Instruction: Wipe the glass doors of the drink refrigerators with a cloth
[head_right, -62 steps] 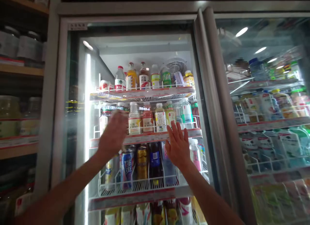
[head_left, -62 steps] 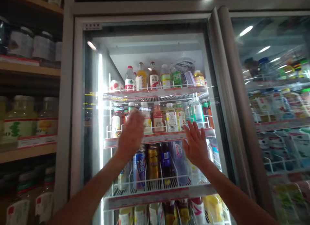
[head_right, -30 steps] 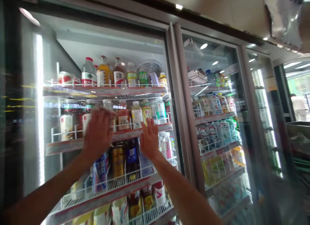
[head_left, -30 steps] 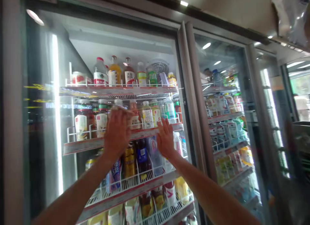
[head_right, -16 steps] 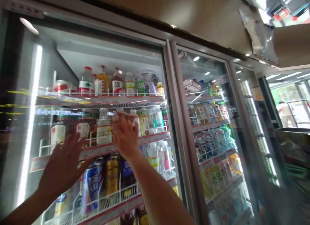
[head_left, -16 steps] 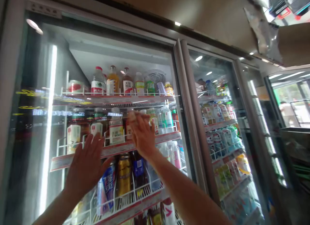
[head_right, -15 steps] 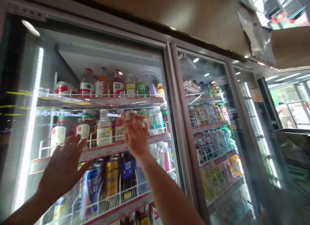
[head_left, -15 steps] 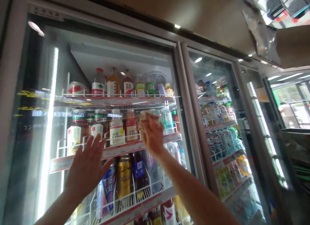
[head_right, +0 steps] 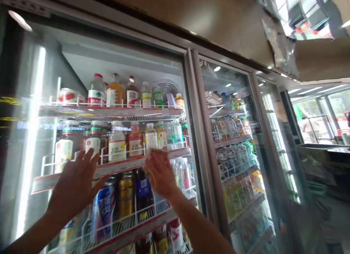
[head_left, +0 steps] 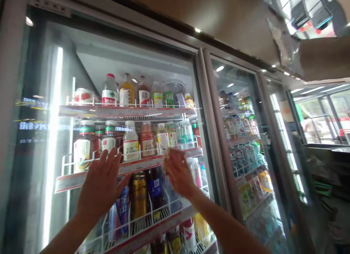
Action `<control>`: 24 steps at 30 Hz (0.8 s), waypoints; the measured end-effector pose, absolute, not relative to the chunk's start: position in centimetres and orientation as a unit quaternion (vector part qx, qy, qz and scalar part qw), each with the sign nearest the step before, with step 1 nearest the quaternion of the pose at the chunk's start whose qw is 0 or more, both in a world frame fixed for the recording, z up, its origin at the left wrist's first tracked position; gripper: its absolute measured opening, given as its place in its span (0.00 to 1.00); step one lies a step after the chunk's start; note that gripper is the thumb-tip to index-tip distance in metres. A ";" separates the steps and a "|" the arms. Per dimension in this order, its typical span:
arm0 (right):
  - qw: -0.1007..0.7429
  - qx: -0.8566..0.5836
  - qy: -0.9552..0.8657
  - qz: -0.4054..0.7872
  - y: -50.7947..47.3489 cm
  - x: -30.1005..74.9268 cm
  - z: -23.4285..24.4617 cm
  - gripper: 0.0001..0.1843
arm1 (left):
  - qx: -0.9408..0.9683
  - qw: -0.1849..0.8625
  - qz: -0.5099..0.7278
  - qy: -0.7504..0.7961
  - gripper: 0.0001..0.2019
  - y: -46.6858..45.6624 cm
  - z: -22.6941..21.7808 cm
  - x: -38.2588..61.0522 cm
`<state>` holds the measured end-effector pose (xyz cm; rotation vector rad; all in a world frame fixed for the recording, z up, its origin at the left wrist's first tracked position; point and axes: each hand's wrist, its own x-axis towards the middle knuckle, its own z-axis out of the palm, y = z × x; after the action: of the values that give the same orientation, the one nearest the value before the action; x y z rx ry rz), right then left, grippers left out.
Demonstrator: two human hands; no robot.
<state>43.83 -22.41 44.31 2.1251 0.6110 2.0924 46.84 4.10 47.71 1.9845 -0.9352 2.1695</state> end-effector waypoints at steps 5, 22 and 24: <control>-0.101 0.607 -0.005 0.788 -25.1 44.5 48.3 0.26 | 0.643 0.018 0.708 -0.291 0.36 3.8 47.9 46.9; 0.020 0.706 0.200 0.679 -17.3 44.9 42.7 0.30 | 0.656 -0.018 0.701 -0.279 0.36 7.8 41.9 47.0; 0.060 0.721 0.245 0.646 -17.5 44.3 41.3 0.31 | 0.658 -0.018 0.700 -0.276 0.36 7.6 42.0 46.8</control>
<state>44.29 -17.47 41.28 2.1814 0.7408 1.9553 46.84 7.64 41.99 2.0918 -0.8756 2.2263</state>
